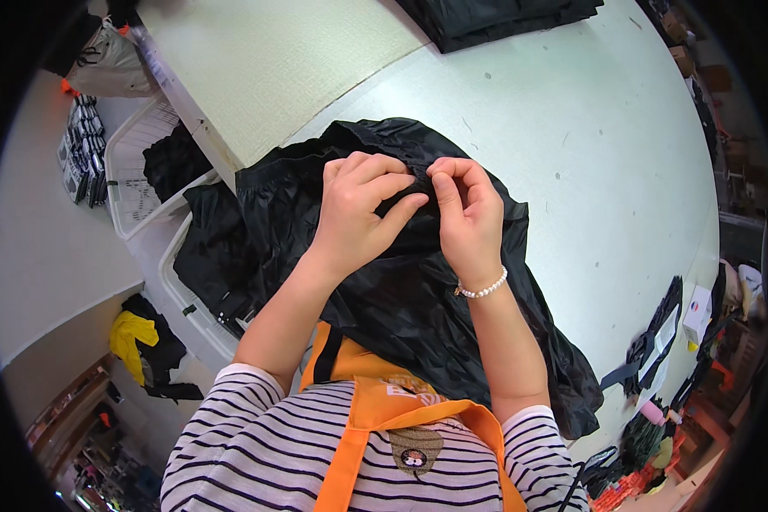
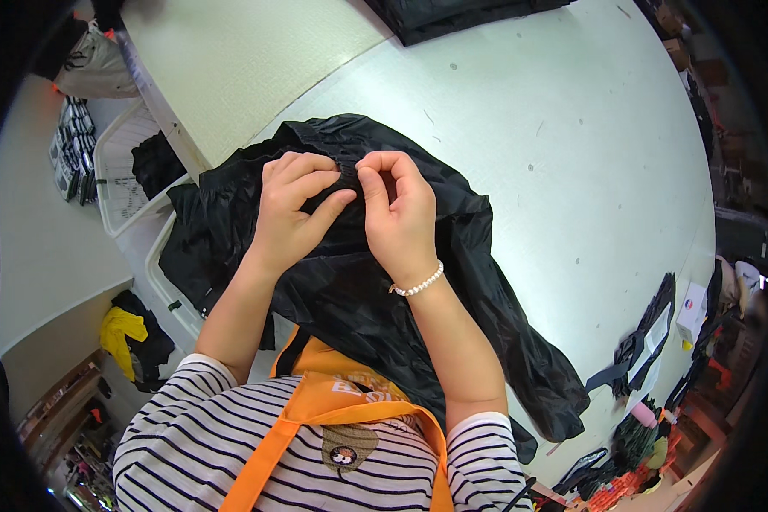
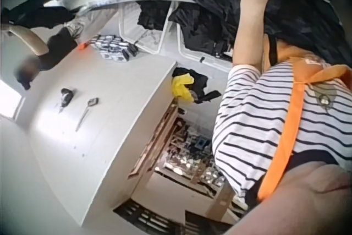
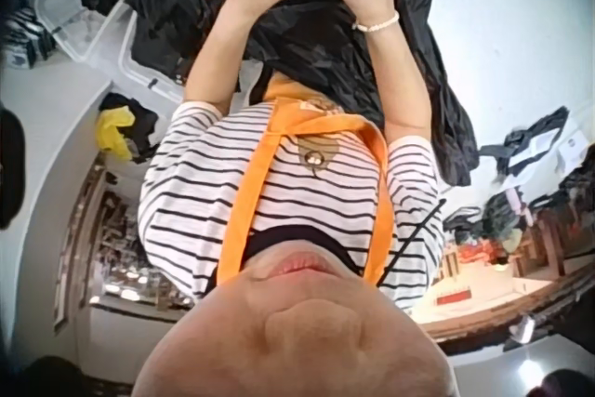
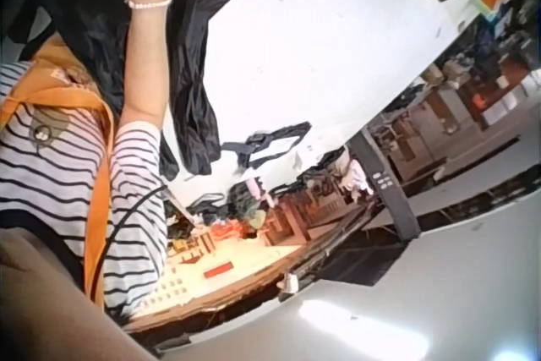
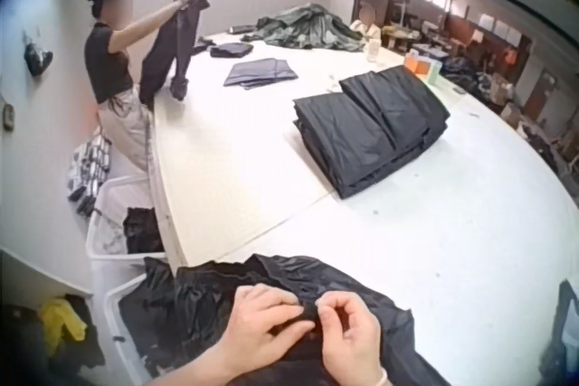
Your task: The person folds black pants on a white table, aligns the edges, and stacks them. The person also uses a small tool to remove loose threads from the fabric before folding. The folded pants are placed in a neat pile on the table.
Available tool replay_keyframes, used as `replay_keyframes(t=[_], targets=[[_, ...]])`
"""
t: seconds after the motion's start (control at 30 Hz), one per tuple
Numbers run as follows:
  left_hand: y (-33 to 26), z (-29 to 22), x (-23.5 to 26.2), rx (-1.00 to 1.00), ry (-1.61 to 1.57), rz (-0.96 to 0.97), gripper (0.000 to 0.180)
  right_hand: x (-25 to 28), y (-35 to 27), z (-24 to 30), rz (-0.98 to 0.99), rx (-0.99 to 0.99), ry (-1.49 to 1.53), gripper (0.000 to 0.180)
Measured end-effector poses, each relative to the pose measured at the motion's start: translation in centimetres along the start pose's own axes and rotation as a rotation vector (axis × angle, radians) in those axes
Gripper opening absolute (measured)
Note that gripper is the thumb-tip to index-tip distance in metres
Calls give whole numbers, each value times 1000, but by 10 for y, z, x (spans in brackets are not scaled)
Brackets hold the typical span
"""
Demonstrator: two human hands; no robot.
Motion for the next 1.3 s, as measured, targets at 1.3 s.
replay_keyframes(t=[1.3], targets=[[-14, -11, -11, 73, 42, -239, 42, 53, 10, -22, -97, 199, -884, 17]])
Point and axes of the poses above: each hand's wrist, its own y-axis towards the middle knuckle, its own x-axis out of the back of the hand, z = x × y, the point moved 2 cm from there along y, towards the middle knuckle
